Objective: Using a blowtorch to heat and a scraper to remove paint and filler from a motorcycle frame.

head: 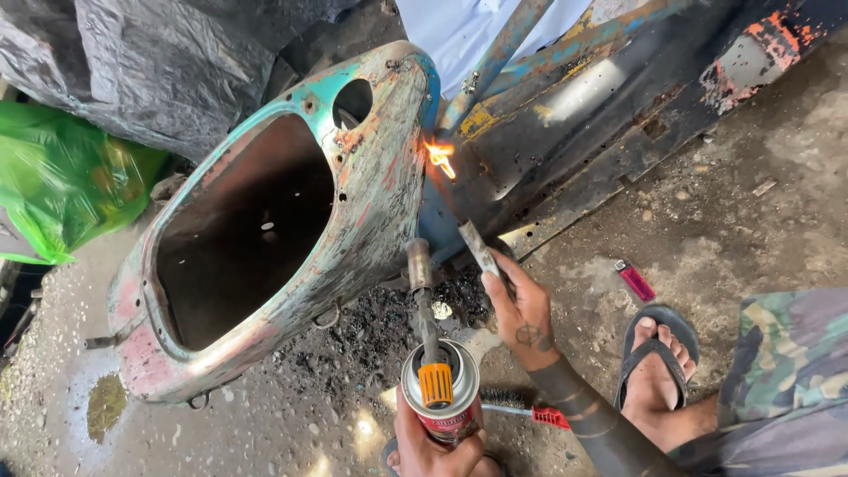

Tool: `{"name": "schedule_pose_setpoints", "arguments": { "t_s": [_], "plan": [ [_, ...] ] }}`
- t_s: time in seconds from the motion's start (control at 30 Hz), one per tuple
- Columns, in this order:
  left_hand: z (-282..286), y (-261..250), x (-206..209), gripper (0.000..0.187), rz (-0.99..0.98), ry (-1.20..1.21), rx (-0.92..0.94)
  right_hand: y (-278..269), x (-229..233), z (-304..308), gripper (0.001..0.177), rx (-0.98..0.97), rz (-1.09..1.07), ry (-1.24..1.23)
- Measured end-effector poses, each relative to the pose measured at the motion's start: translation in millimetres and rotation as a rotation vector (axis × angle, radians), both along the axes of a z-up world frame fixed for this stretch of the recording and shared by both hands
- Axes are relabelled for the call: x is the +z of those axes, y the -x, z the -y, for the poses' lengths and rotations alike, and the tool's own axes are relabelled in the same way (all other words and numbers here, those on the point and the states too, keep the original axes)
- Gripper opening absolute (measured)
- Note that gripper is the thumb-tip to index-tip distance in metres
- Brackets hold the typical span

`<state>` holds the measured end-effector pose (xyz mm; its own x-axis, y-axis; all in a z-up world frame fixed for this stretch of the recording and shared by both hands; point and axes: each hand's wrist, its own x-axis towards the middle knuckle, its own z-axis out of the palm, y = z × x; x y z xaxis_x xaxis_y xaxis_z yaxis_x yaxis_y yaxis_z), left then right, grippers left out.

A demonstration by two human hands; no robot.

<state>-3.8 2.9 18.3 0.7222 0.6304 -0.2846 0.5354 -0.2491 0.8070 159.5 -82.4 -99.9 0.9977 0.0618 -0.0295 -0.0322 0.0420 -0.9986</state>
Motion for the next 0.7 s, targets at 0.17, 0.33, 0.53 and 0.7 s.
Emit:
{"name": "schedule_pose_setpoints", "arguments": {
  "t_s": [0.17,0.33,0.53,0.7],
  "plan": [
    [6,-4,5,0.079,0.172,-0.007,-0.093,1,-12,-6,0.045,0.002,0.14,-0.026],
    [33,-22,32,0.099,0.014,0.404,0.34,-8,6,1,0.051,0.015,-0.009,-0.015],
    [14,-28,29,0.094,-0.134,0.069,0.084,3,-13,-8,0.051,0.005,0.099,0.003],
    [-5,-16,9,0.081,-0.087,-0.095,-0.115,-7,-7,-7,0.05,-0.016,0.087,0.002]
  ]
}}
